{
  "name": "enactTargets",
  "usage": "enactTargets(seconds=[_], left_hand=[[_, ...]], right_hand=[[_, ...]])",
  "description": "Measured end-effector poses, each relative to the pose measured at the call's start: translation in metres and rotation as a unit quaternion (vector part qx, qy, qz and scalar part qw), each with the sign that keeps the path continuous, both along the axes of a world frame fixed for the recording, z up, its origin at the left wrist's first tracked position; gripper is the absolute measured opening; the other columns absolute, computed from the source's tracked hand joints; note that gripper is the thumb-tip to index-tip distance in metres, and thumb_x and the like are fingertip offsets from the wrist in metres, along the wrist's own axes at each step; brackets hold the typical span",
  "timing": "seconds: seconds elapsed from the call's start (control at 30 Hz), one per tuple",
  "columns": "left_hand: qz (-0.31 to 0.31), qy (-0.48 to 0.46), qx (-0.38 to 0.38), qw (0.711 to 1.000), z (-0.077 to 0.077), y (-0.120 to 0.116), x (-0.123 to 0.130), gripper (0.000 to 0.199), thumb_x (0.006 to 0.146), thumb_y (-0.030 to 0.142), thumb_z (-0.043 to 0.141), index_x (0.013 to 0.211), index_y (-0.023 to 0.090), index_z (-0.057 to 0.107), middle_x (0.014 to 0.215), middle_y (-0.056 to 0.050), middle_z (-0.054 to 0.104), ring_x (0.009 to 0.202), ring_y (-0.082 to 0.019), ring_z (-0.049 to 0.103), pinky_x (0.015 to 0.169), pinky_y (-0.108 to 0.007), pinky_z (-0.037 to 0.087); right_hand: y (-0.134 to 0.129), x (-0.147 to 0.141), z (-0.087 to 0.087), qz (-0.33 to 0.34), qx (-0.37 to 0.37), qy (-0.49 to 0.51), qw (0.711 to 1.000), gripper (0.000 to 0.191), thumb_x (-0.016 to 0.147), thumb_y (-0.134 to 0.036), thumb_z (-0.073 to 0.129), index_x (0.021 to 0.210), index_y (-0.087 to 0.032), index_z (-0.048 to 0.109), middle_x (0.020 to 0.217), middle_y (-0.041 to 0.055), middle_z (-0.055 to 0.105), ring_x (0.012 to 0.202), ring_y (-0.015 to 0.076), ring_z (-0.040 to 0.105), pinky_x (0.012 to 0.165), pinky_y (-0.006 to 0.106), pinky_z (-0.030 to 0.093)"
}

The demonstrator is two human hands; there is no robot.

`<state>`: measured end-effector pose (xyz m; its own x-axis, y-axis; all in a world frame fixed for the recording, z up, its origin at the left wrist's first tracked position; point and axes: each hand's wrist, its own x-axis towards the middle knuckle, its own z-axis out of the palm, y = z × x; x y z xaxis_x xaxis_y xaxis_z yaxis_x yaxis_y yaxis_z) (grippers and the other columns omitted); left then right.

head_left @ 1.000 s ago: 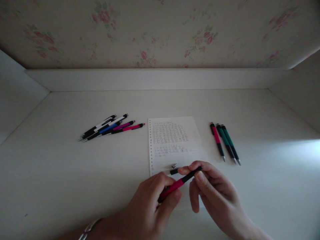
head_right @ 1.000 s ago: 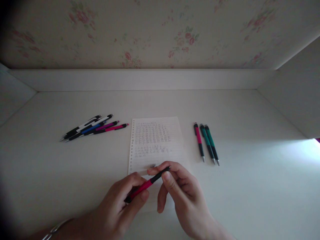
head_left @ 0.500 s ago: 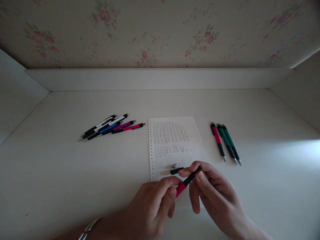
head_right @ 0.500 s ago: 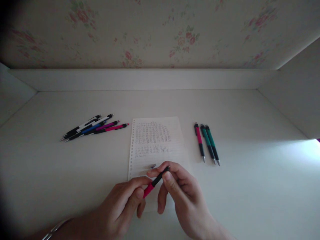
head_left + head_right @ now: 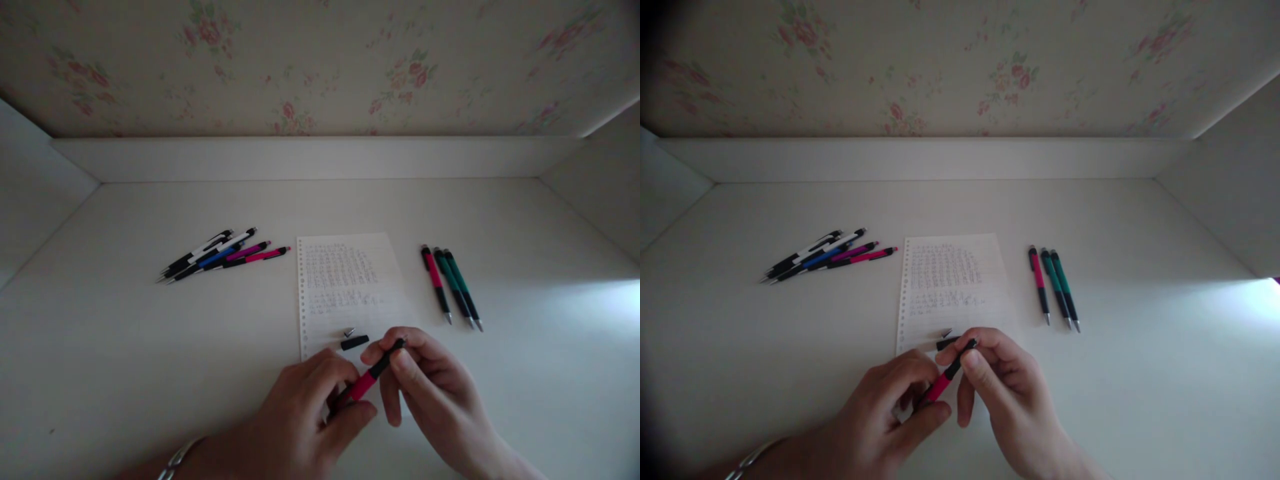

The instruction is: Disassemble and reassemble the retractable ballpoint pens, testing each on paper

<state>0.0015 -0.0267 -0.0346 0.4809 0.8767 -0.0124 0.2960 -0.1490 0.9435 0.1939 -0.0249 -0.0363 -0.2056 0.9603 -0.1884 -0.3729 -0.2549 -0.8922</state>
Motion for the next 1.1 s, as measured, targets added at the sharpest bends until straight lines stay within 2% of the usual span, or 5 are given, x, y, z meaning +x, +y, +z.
enactTargets(seconds=[0.27,0.43,0.77,0.87,1.1], left_hand=[[-0.023,0.017,0.081,0.996,0.0056,0.0013,-0.0046,0.027,0.107,0.025,0.042,0.104,0.017,0.068,0.089,-0.007,0.07,0.083,-0.019,0.067,0.08,-0.028,0.055],[-0.019,-0.014,0.075,0.997,0.0064,-0.0012,-0.0041,0.035,0.109,0.022,0.034,0.14,0.021,0.051,0.1,-0.006,0.074,0.082,-0.016,0.069,0.08,-0.025,0.057],[-0.011,-0.007,0.051,0.999,-0.0024,-0.0018,-0.0039,0.026,0.1,0.044,0.059,0.111,0.02,0.058,0.067,0.005,0.057,0.054,-0.01,0.049,0.052,-0.02,0.042],[0.003,-0.012,0.042,0.999,0.0003,0.0004,-0.0024,0.005,0.1,0.023,0.059,0.099,0.019,0.062,0.077,0.002,0.062,0.064,-0.01,0.056,0.06,-0.019,0.045],[-0.007,-0.044,0.045,0.998,0.0041,0.0061,-0.0034,0.016,0.103,0.017,0.051,0.104,0.016,0.068,0.095,-0.007,0.064,0.085,-0.016,0.065,0.078,-0.025,0.055]], right_hand=[[-0.0002,0.0002,-0.0004,0.009,0.002,-0.012,1.0,0.017,0.104,-0.035,0.058,0.107,-0.025,0.071,0.102,0.0043,0.073,0.052,0.0038,0.061,0.052,0.018,0.048],[0.0003,-0.0011,0.0012,0.017,-0.008,-0.002,1.0,0.018,0.104,-0.036,0.057,0.108,-0.024,0.069,0.083,0.0014,0.072,0.051,0.0053,0.06,0.053,0.019,0.048],[-0.0013,0.0008,-0.0006,0.007,0.005,-0.003,1.0,0.014,0.102,-0.036,0.06,0.107,-0.028,0.07,0.097,0.0014,0.074,0.053,0.0037,0.062,0.052,0.016,0.048],[-0.0011,0.0008,-0.0013,0.008,0.009,-0.003,1.0,0.013,0.102,-0.035,0.06,0.107,-0.028,0.071,0.096,0.0014,0.074,0.054,0.0037,0.062,0.052,0.016,0.048],[-0.0025,0.002,-0.0049,0.009,0.009,-0.034,0.999,0.016,0.103,-0.035,0.058,0.107,-0.026,0.071,0.094,0.0018,0.072,0.051,0.0028,0.057,0.051,0.017,0.044]])
